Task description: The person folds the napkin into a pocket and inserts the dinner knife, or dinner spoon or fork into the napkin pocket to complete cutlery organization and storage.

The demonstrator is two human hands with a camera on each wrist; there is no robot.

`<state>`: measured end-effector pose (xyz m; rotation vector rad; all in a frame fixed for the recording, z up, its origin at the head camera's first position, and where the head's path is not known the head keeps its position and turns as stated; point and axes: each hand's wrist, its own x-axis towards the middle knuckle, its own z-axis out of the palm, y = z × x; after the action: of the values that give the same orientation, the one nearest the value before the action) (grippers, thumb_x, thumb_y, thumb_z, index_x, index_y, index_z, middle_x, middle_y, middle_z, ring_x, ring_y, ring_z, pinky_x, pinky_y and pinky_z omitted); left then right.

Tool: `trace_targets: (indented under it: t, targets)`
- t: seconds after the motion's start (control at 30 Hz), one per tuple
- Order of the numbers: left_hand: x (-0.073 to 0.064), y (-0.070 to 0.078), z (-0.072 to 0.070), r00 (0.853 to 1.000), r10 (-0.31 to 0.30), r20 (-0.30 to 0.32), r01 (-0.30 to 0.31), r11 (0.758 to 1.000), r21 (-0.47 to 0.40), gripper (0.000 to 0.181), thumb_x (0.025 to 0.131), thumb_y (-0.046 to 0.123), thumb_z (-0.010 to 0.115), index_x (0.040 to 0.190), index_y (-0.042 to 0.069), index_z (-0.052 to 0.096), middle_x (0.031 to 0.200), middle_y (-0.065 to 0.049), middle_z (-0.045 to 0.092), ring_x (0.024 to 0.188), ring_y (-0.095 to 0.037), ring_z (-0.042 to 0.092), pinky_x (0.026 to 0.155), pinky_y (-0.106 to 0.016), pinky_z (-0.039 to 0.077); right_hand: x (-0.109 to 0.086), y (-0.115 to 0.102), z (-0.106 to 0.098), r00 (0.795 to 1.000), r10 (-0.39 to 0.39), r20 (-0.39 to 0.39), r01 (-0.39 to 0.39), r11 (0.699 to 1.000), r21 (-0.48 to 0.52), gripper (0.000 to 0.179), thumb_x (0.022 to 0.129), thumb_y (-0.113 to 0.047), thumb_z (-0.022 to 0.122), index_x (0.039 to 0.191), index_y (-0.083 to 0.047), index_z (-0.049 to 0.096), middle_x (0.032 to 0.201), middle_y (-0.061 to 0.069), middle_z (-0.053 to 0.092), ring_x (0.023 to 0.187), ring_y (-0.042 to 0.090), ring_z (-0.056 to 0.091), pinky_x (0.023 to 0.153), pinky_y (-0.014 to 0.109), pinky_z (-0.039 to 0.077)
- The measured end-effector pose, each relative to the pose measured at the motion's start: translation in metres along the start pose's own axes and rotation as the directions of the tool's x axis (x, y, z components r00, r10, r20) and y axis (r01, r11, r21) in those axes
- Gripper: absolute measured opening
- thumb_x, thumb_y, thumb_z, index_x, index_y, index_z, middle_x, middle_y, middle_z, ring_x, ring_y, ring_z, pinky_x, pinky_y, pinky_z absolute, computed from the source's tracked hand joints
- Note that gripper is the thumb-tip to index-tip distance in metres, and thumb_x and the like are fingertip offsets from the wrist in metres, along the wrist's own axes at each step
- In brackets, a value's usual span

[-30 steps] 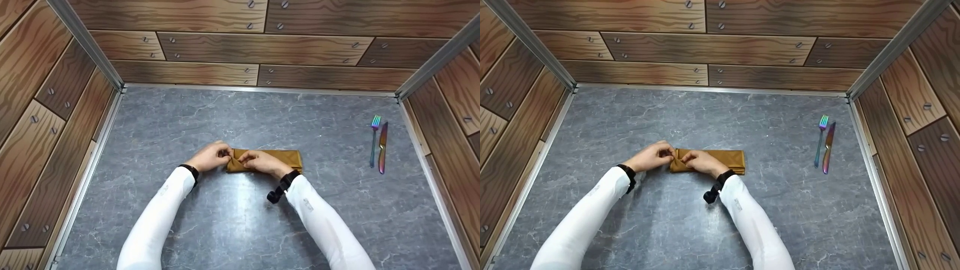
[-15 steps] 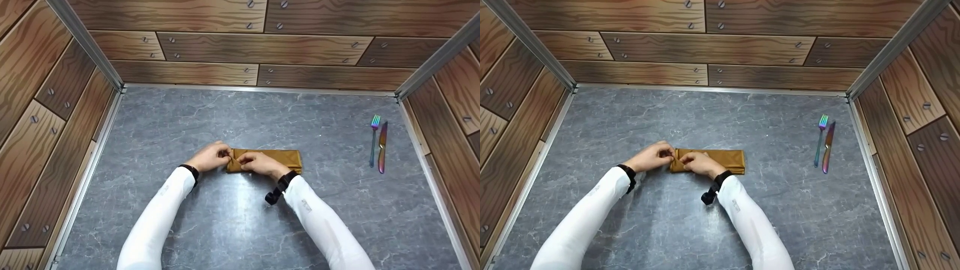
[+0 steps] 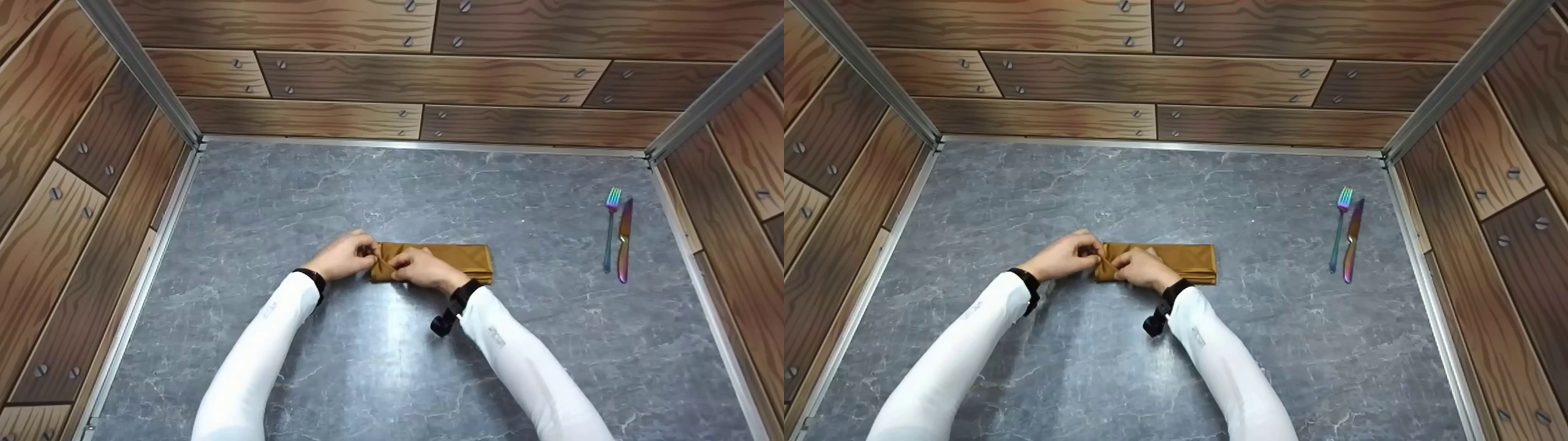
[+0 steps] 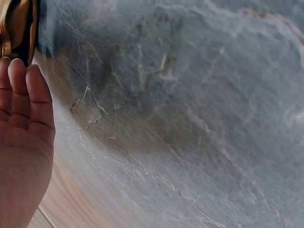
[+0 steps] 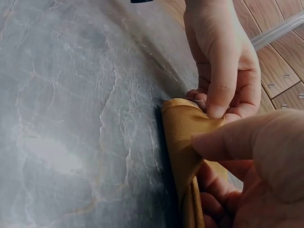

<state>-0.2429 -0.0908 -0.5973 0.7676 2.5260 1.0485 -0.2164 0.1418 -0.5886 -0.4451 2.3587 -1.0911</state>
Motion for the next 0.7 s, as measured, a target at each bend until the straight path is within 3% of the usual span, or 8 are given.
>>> trace_targets:
  t: [0.1, 0.23, 0.37, 0.5, 0.7]
  targets:
    - [0.0002, 0.0007, 0.0000, 1.000, -0.004, 0.002, 0.004, 1.000, 0.006, 0.011, 0.092, 0.016, 0.068, 0.102, 0.015, 0.071, 0.099, 0.001, 0.058, 0.089, -0.015, 0.056, 0.080, -0.032, 0.050, -0.0007, -0.0002, 0.0013, 0.999, 0.025, -0.022, -0.024, 0.999, 0.022, 0.018, 0.089, -0.015, 0.074, 0.106, -0.012, 0.080, 0.102, -0.002, 0.068, 0.104, 0.023, 0.049, 0.095, 0.039, 0.038]
    - [0.0009, 0.0022, 0.0003, 1.000, 0.009, 0.002, -0.009, 0.999, 0.033, 0.010, 0.092, 0.016, 0.069, 0.102, 0.014, 0.072, 0.098, 0.000, 0.058, 0.087, -0.016, 0.056, 0.079, -0.034, 0.050, -0.0007, -0.0015, 0.0025, 1.000, 0.013, -0.023, -0.014, 0.999, -0.046, 0.016, 0.089, -0.018, 0.074, 0.102, -0.014, 0.081, 0.102, -0.002, 0.066, 0.103, 0.024, 0.048, 0.096, 0.041, 0.036]
    - [0.0016, 0.0037, 0.0010, 1.000, 0.012, 0.000, -0.012, 0.998, 0.065, 0.011, 0.092, 0.016, 0.069, 0.102, 0.014, 0.072, 0.099, 0.000, 0.059, 0.087, -0.016, 0.057, 0.079, -0.034, 0.051, -0.0015, -0.0031, 0.0030, 1.000, 0.019, -0.012, -0.020, 0.996, -0.085, 0.019, 0.089, -0.020, 0.074, 0.107, -0.016, 0.081, 0.107, -0.001, 0.063, 0.107, 0.026, 0.045, 0.098, 0.043, 0.034]
    - [0.0022, 0.0041, 0.0017, 1.000, -0.002, -0.006, 0.003, 0.998, 0.064, 0.011, 0.092, 0.016, 0.069, 0.102, 0.013, 0.072, 0.099, 0.001, 0.058, 0.086, -0.016, 0.057, 0.078, -0.034, 0.050, -0.0019, -0.0036, 0.0053, 0.998, 0.053, -0.033, -0.055, 0.997, -0.055, 0.020, 0.090, -0.019, 0.074, 0.109, -0.017, 0.081, 0.111, 0.001, 0.063, 0.111, 0.028, 0.042, 0.099, 0.043, 0.033]
    - [0.0029, 0.0039, 0.0036, 1.000, -0.015, -0.009, 0.016, 0.998, 0.060, 0.010, 0.092, 0.015, 0.069, 0.101, 0.013, 0.072, 0.098, 0.000, 0.058, 0.086, -0.015, 0.057, 0.077, -0.034, 0.051, -0.0028, -0.0037, 0.0095, 0.998, 0.032, -0.057, -0.039, 0.989, -0.140, 0.022, 0.092, -0.027, 0.073, 0.112, -0.020, 0.080, 0.107, -0.002, 0.062, 0.105, 0.029, 0.045, 0.095, 0.047, 0.035]
